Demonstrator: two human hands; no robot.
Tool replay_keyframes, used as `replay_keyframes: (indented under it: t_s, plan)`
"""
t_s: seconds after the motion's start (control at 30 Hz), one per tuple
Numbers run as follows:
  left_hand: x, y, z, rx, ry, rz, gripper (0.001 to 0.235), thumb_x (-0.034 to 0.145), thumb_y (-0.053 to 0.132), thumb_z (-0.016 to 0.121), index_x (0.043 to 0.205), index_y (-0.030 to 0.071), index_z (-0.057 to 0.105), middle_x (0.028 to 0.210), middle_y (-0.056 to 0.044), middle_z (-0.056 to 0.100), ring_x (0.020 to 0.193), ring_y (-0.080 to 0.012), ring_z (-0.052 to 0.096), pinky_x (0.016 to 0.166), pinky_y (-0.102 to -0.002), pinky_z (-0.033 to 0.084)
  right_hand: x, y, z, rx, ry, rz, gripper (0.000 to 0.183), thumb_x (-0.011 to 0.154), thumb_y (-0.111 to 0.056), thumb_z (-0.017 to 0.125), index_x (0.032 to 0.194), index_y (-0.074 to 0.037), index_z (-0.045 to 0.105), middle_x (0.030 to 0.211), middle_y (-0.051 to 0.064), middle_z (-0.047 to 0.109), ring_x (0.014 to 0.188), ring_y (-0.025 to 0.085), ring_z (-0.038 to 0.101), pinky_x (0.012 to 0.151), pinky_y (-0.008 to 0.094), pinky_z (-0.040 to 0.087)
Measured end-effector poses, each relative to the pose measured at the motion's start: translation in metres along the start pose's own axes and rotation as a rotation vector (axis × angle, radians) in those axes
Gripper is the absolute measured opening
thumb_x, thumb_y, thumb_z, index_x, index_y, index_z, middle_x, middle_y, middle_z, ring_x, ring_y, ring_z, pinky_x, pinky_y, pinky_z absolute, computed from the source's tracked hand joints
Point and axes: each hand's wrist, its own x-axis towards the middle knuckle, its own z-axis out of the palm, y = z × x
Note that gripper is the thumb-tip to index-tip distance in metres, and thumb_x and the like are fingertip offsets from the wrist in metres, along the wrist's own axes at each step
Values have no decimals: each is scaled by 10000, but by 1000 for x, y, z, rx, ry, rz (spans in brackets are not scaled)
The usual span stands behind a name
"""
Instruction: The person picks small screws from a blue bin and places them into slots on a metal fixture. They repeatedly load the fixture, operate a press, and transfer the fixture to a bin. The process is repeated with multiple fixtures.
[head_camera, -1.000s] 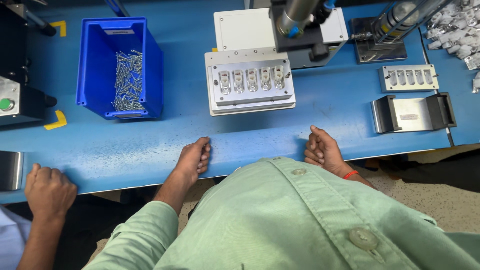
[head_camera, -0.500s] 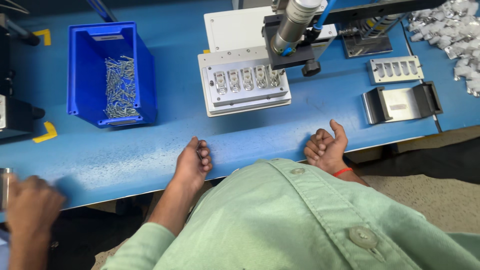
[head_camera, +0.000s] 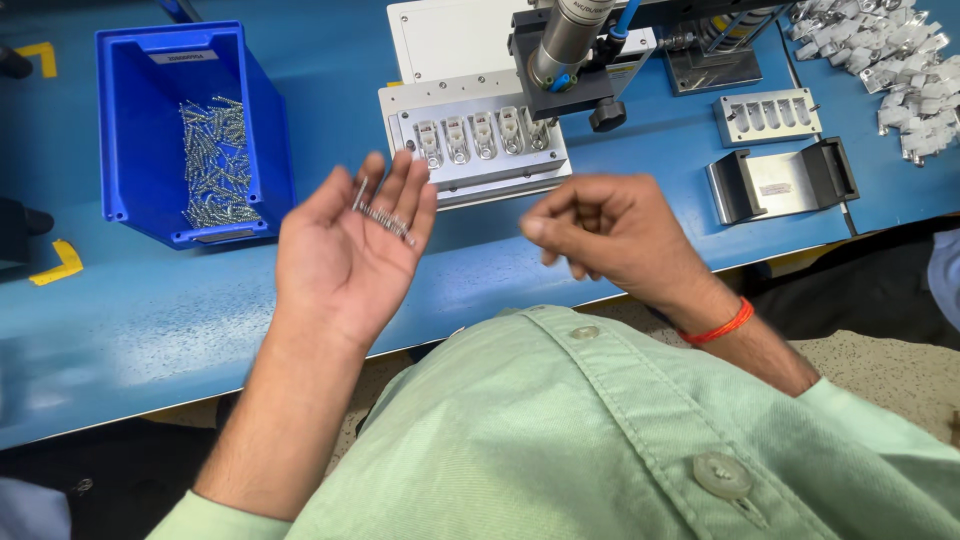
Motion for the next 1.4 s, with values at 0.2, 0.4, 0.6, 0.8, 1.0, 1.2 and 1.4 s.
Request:
replay_keyframes:
  t_s: [0.2, 0.4, 0.6, 0.8, 1.0, 1.2, 1.4]
  plan:
    - [-8, -2, 35, -44, -226, -27, 245, 1085, 189, 406, 1129, -7, 544, 1361, -234, 616, 1393, -353, 555, 1178, -500, 470, 9, -65, 19, -247, -23, -493, 310, 919, -144, 843, 1184, -40, 721, 1002, 39, 775, 878, 72, 773, 700, 195, 633]
    - [-5, -3, 42, -13, -291, -35, 241, 1092, 186, 374, 1154, 11, 529, 1374, -209, 610, 1409, -345, 541, 1157, -514, 458, 20, -78, 34, -308, 2, -535, 304, 904, -156, 865, 1123, -50, 683, 1015, 21, 789, 894, 93, 791, 692, 210, 640]
    - [-4, 0, 42, -5, -327, -21, 227, 1097, 166, 371, 1151, 10, 527, 1399, -192, 603, 1427, -333, 533, 1177, -527, 465, 22, -73, 39, -306, 56, -512, 266, 923, -157, 869, 1081, -57, 680, 1014, 30, 792, 909, 101, 797, 737, 227, 663]
    - [-5, 1, 44, 46, -318, 7, 214, 1095, 154, 379, 1163, 20, 531, 1406, -178, 602, 1437, -321, 527, 1183, -523, 458, 23, -74, 43, -148, 12, -323, 285, 897, -139, 842, 1086, -31, 659, 1037, 66, 771, 945, 109, 791, 782, 245, 689]
    - [-4, 0, 46, 69, -334, 21, 241, 1098, 188, 371, 1186, 15, 514, 1435, -209, 585, 1441, -336, 521, 1204, -476, 449, 26, -75, 50, -125, 66, -324, 259, 909, -139, 849, 1050, -26, 662, 1001, 59, 746, 950, 100, 768, 829, 255, 638]
    - [-2, 2, 41, 42, -366, 9, 248, 1102, 189, 369, 1182, 8, 519, 1439, -220, 572, 1441, -349, 512, 1209, -485, 444, 30, -73, 54, -57, 61, -262, 208, 909, -84, 807, 1039, -14, 660, 981, 57, 734, 923, 84, 747, 829, 228, 671]
    - [-3, 7, 35, 40, -272, -10, 292, 1044, 275, 504, 1156, 15, 578, 1359, -204, 615, 1320, -322, 605, 1097, -458, 518, 34, -71, 56, 47, 67, -231, 191, 933, -39, 755, 1061, 11, 623, 973, 68, 744, 896, 90, 757, 797, 223, 654]
